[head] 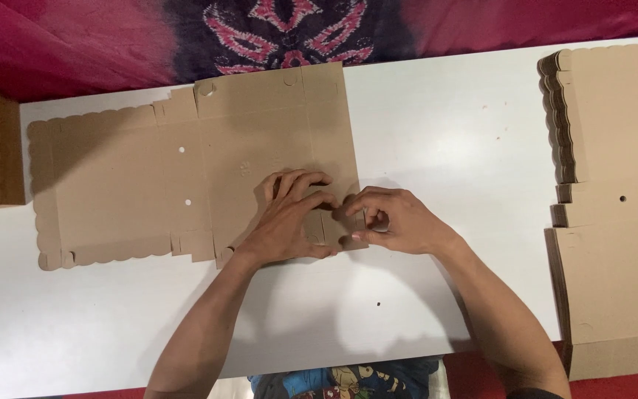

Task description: Folding and assembling a cardboard box from a flat template.

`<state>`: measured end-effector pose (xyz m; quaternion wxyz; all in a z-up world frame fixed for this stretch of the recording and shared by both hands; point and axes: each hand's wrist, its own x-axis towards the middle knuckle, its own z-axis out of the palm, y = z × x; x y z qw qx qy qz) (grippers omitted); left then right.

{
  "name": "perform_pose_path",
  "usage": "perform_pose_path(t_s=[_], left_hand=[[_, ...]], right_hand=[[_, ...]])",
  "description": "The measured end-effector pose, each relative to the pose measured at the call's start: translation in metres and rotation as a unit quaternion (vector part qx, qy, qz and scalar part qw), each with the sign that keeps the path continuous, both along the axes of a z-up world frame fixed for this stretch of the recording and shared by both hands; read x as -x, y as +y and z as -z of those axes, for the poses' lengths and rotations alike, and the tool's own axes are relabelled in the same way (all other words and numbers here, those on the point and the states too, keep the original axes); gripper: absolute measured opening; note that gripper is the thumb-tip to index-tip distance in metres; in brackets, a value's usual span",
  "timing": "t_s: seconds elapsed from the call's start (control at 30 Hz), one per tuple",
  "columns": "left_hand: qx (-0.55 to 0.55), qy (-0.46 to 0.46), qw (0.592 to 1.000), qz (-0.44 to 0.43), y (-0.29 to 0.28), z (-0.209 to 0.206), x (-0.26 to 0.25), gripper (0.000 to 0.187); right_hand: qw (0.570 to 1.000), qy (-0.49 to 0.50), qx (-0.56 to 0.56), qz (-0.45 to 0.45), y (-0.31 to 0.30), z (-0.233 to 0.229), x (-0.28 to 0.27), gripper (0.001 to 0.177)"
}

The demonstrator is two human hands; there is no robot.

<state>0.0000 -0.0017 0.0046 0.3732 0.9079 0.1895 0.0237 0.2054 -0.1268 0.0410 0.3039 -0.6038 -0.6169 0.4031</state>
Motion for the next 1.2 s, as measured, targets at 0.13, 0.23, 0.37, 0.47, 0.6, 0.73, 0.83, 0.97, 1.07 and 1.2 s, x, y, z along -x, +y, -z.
perform_pose_path(t_s=[0.13, 0.23, 0.37, 0.47, 0.6, 0.73, 0.83, 0.97, 1.07, 1.2], left_hand=[[-0.011, 0.000, 1.000, -0.029, -0.006, 0.000, -0.004, 0.053], [-0.016, -0.005, 0.998, -0.057, -0.008, 0.002, -0.006, 0.057], [-0.039, 0.004, 0.996, -0.078, -0.010, 0.001, -0.007, 0.048], [-0.048, 0.027, 0.996, -0.072, -0.012, -0.002, -0.006, 0.043], [-0.061, 0.075, 0.994, -0.057, -0.011, -0.006, -0.008, 0.041], [-0.063, 0.084, 0.994, -0.036, -0.017, -0.013, -0.008, 0.045], [-0.072, 0.110, 0.991, -0.003, -0.026, -0.011, -0.013, 0.048], [-0.067, 0.093, 0.993, 0.022, -0.039, -0.011, -0.018, 0.048], [-0.050, 0.078, 0.995, 0.035, -0.048, -0.017, -0.020, 0.045], [-0.028, 0.046, 0.998, 0.040, -0.061, -0.009, -0.027, 0.040]], right_hand=[[0.998, -0.024, -0.042, 0.035, -0.003, 0.039, 0.002, 0.014], [0.988, -0.107, -0.086, 0.071, -0.002, 0.053, 0.008, 0.009], [0.926, -0.325, -0.180, 0.072, 0.003, 0.057, 0.014, 0.019], [0.908, -0.364, -0.197, 0.064, 0.002, 0.063, 0.014, 0.028], [0.924, -0.340, -0.166, 0.063, 0.001, 0.062, 0.010, 0.037], [0.921, -0.349, -0.158, 0.068, -0.011, 0.061, 0.009, 0.041], [0.918, -0.357, -0.156, 0.074, -0.026, 0.065, 0.004, 0.039], [0.920, -0.357, -0.130, 0.095, -0.047, 0.068, 0.002, 0.031], [0.922, -0.348, -0.115, 0.120, -0.057, 0.068, 0.003, 0.027], [0.923, -0.333, -0.086, 0.171, -0.064, 0.069, -0.001, 0.028]])
